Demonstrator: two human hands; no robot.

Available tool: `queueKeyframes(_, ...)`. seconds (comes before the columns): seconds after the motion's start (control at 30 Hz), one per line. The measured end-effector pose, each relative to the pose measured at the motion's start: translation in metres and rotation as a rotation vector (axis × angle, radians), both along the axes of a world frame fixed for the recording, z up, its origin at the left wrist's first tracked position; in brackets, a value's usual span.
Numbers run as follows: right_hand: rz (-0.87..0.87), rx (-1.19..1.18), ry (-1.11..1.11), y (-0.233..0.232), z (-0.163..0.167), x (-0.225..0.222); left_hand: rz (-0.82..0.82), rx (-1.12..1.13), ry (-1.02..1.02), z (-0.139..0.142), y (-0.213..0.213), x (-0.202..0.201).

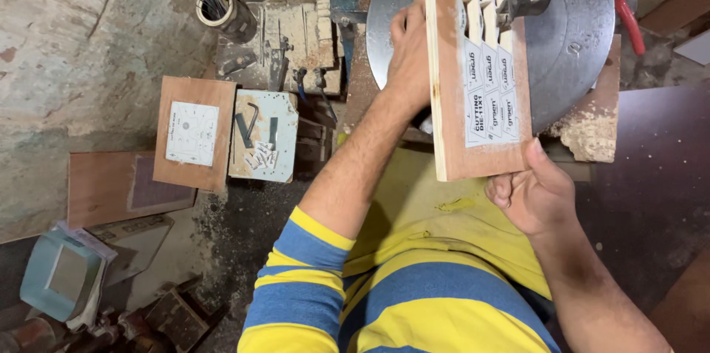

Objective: The person cuts curved shapes out of a wooden board with a paper template using a scroll saw, guiding the board along the blade. They remove cut pieces from the board, set them aside, and continue cutting the remaining template shapes.

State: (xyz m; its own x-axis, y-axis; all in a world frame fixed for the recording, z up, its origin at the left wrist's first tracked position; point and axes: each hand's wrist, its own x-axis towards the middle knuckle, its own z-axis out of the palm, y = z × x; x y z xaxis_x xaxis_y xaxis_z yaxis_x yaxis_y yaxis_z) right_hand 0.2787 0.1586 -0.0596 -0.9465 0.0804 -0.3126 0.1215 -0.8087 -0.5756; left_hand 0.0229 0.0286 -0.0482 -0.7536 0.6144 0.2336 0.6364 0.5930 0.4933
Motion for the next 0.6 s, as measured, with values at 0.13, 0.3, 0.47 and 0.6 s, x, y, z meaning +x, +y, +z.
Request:
queueKeyframes(0.13,-0.037,0.107,-0.061,0.002,0.001,0.003,0.166,0.184,-0.332,-0.004,-0.01,-0.001)
queueKeyframes(0.3,0.001,0.326,-0.105,0.003,-0.005,0.008,0.395,0.446,-0.098,-0.013,-0.099,0.002)
queueKeyframes(0.47,0.089,0.459,-0.199,0.002,-0.013,0.014,0.685,0.556,-0.184,-0.054,-0.203,0.031)
queueKeyframes(0.6,0.2,0.816,-0.171,0.014,0.006,0.018,0.887,0.381,-0.305,-0.091,-0.263,0.071)
